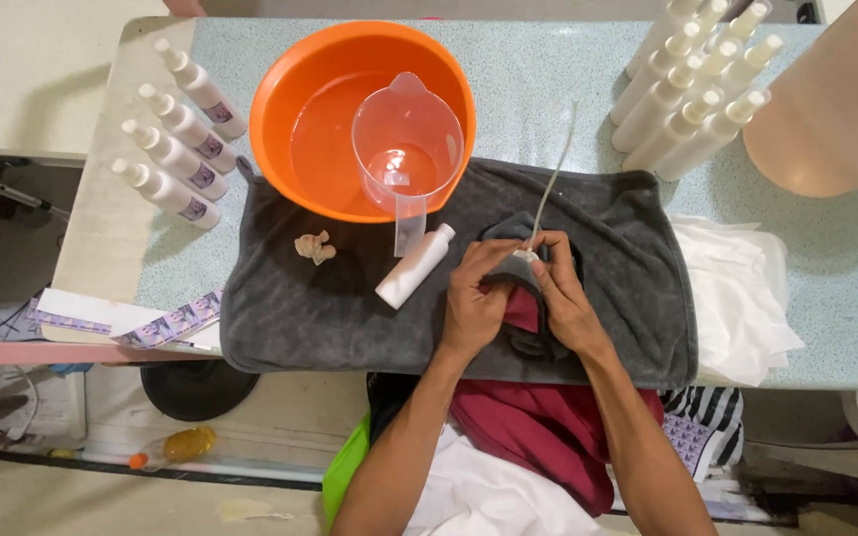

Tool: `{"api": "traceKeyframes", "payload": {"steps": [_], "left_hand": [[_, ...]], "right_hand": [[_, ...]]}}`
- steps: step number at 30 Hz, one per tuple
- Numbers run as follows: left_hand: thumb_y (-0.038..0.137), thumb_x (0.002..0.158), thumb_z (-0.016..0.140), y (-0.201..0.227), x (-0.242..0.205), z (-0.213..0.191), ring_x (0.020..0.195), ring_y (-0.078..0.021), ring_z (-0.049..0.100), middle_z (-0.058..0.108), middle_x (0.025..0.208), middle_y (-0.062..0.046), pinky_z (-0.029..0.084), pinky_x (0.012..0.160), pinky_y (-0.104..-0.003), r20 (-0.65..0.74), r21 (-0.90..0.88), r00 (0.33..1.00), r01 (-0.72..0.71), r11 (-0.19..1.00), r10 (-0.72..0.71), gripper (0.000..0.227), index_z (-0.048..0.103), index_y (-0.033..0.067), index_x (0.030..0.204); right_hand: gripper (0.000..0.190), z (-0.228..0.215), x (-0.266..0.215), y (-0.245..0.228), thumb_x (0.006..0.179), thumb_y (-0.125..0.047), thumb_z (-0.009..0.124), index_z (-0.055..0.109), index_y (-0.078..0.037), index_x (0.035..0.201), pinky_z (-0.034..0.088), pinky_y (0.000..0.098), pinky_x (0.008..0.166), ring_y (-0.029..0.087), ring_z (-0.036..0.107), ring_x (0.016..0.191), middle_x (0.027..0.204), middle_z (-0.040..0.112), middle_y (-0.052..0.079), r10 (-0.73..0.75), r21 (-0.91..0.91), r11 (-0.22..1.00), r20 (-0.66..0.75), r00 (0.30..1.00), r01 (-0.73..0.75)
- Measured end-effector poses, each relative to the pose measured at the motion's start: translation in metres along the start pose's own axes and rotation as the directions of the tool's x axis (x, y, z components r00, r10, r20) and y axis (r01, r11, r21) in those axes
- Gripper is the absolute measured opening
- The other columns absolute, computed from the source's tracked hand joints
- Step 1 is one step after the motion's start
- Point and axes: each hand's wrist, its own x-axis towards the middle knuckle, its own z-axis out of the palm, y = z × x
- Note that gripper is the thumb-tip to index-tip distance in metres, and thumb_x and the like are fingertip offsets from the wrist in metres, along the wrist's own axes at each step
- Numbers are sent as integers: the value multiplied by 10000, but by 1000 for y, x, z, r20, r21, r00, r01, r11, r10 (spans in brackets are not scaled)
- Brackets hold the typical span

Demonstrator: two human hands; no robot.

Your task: Applying adhesive labels to plastic bottles and inserting spray pump dispensers.

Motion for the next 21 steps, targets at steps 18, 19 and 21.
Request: {"api": "traceKeyframes", "payload": {"steps": [18, 19, 21], "left_hand": [[-73, 847, 549, 15, 5, 3, 999, -325, 660, 703, 959, -97, 500, 974, -428, -15, 53, 1000, -18, 998, 19, 336, 749, 86, 1066], [-73, 847, 549, 13, 4, 3, 999, -325, 660, 703, 959, -97, 500, 974, -428, -19, 57, 999, -28, 998, 29, 336, 749, 86, 1066], [-54, 841, 599, 7, 0, 4, 1030, -315, 645, 695, 1002, -101, 495, 993, -436, 12, 65, 999, -46, 997, 45, 338, 742, 80, 1116]], "right_hand": [[469, 5, 5, -31, 1077, -285, 379, 462, -39, 1467, 167, 511, 1210, 312, 350, 1452, 1470, 490, 187, 51, 39, 998, 43, 998, -52], [469, 4, 7, -32, 1077, -285, 379, 462, -39, 1467, 167, 511, 1210, 312, 350, 1452, 1470, 490, 187, 40, 40, 998, 48, 998, -42], [438, 3, 6, -33, 1090, -255, 347, 480, -37, 1445, 176, 532, 1199, 328, 391, 1413, 1436, 509, 197, 57, 18, 998, 29, 998, -58]]}}
